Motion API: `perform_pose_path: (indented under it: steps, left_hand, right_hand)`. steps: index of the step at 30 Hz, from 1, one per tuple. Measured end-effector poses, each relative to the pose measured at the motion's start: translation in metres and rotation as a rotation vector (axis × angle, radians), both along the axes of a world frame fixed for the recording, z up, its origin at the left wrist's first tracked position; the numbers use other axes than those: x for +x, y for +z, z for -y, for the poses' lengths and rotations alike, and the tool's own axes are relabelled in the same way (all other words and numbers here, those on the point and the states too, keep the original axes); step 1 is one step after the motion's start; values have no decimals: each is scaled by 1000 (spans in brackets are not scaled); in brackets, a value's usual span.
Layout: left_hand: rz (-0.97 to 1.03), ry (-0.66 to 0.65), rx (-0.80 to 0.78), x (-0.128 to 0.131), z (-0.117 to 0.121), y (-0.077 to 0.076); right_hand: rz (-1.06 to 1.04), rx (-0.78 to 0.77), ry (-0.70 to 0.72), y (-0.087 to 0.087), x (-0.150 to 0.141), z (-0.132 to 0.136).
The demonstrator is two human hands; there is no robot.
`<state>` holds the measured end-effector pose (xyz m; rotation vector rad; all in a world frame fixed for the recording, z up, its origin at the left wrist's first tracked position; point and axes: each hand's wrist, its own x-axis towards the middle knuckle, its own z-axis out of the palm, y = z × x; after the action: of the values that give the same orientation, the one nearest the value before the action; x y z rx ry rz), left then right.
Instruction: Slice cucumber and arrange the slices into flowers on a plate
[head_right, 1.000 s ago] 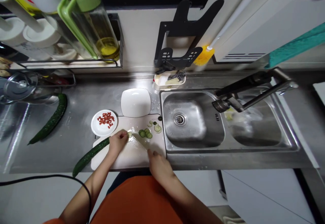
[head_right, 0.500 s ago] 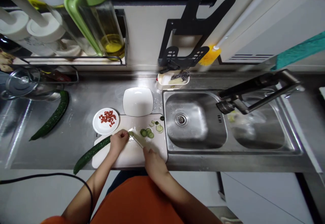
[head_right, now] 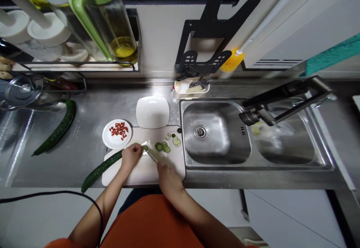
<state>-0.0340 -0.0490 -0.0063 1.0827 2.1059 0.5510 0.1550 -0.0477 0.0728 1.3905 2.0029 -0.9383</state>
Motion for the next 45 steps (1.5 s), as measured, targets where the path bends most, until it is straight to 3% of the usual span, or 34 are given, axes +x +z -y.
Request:
perform_pose_path:
  steps: [12,19,24,26,30,35,41,45]
  left_hand:
    - [-51,-29,45,0,0,6]
    - [-440,-128,95,-7,-4,9]
    - [-545,-129,62,-7,-5,12]
    - [-494,-161,117,-6,-7,13]
    - [-179,-376,241,1,-18,12]
    - [93,-591,229,22,-36,7]
    - [53,-824,144,40,-48,5]
    - [9,-874,113,43,-52,5]
  right_hand:
    - [48,-56,-8,3,28,14]
    - [26,-40,-16,-2,34,19]
    - [36,-54,-2,-1,34,17]
    - [31,-60,-5,-2,34,17]
    - [27,-31,-6,-3,36,19]
    - [53,1,-5,-1,42,24]
    - [69,16,5,-2,51,29]
    - [55,3,-15,-1,53,29]
